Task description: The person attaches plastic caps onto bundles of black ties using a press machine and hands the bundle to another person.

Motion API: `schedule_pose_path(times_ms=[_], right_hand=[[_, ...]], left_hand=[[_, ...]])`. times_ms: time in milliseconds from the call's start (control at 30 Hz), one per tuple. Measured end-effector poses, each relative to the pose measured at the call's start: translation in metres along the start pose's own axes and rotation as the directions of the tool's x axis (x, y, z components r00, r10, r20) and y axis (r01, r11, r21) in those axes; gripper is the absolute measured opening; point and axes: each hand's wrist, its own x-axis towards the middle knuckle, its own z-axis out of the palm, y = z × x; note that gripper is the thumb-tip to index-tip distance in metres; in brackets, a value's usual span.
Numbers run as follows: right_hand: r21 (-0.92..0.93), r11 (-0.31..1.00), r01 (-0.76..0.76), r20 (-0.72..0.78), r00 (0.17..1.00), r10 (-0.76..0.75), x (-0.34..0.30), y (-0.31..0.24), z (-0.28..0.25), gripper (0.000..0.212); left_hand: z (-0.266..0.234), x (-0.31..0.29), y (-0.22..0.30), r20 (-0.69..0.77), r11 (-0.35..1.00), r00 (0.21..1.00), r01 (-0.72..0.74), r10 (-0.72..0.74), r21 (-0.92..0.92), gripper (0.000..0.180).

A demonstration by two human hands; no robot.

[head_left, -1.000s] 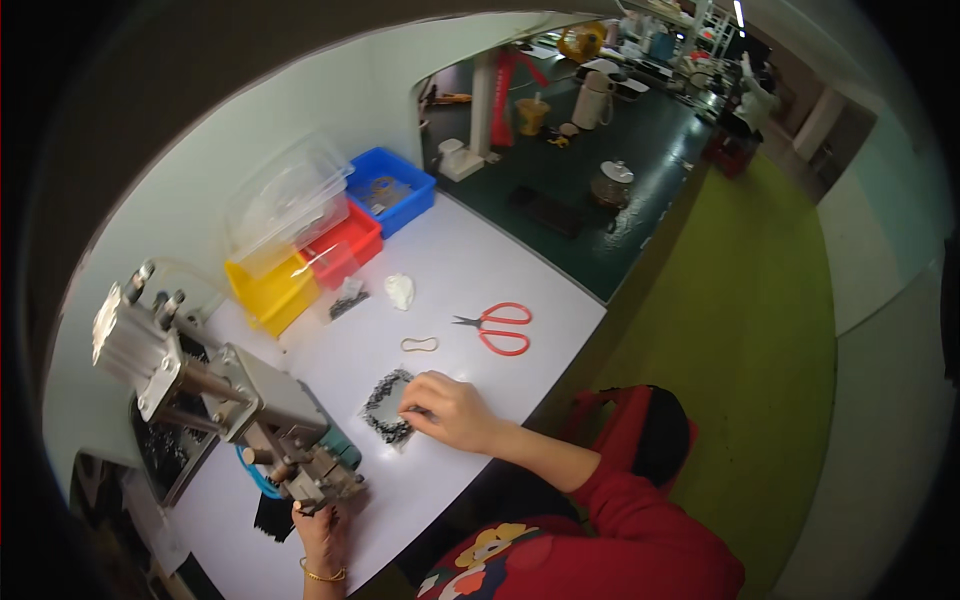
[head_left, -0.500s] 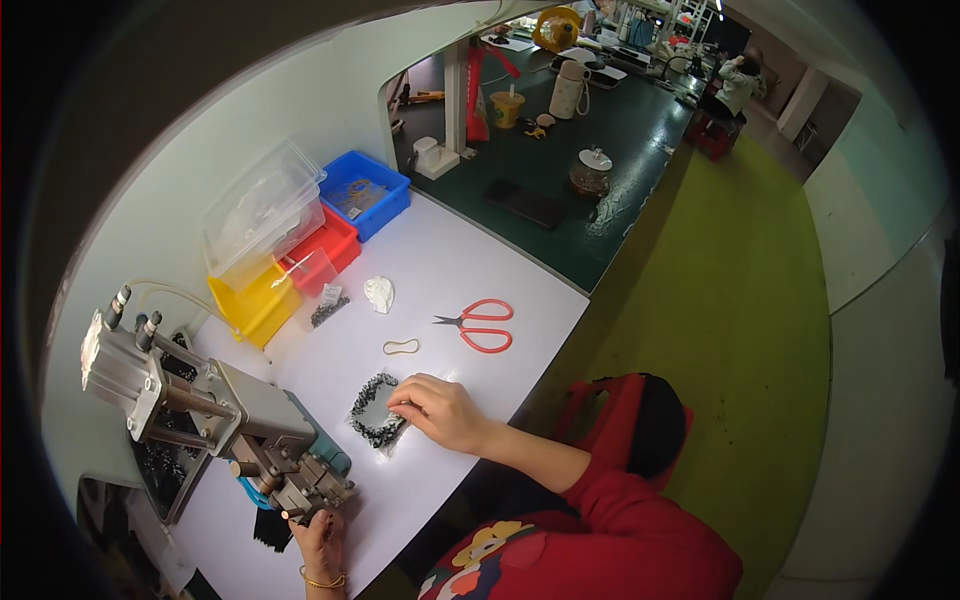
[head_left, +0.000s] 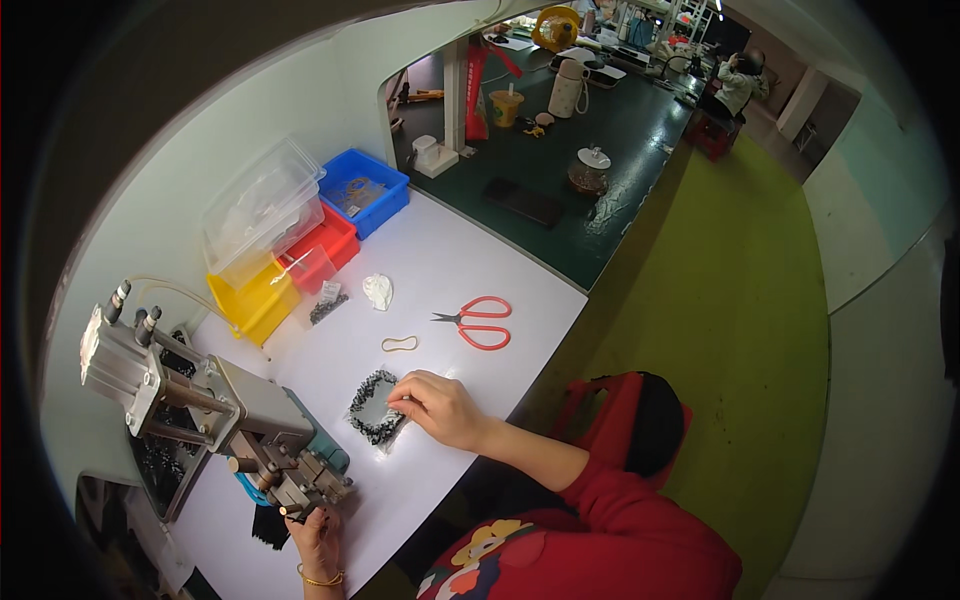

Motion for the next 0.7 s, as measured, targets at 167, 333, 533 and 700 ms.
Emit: schedule_pose_path(times_ms=[167,333,533,700], right_hand=[[0.017,1.000,-0.010,0.024,1.000,0.010,-0.002,-0.001,0.001,0.006],[0.296,0.890,-0.348,0.236,0.929,0.284,-0.003,-0.009,0.013,0.004],[0.328,0.923,-0.200,0.316,0.944,0.092,0.000,-0.028,0.027,0.005],[0.404,0.827,-0.391,0.455,0.870,0.189,-0.009,-0.033,0.053,0.005]], left_hand=[[0.013,-0.001,0.011,-0.015,0.999,0.999,0.028,-0.028,-0.020,0.020],[-0.002,-0.009,0.012,0.003,0.973,0.991,0.130,-0.132,-0.190,0.041],[0.032,0.016,0.020,0.027,0.974,0.973,0.228,-0.228,0.014,0.040],[0.024,0.014,0.018,-0.030,0.950,0.957,0.289,-0.288,0.120,0.026]])
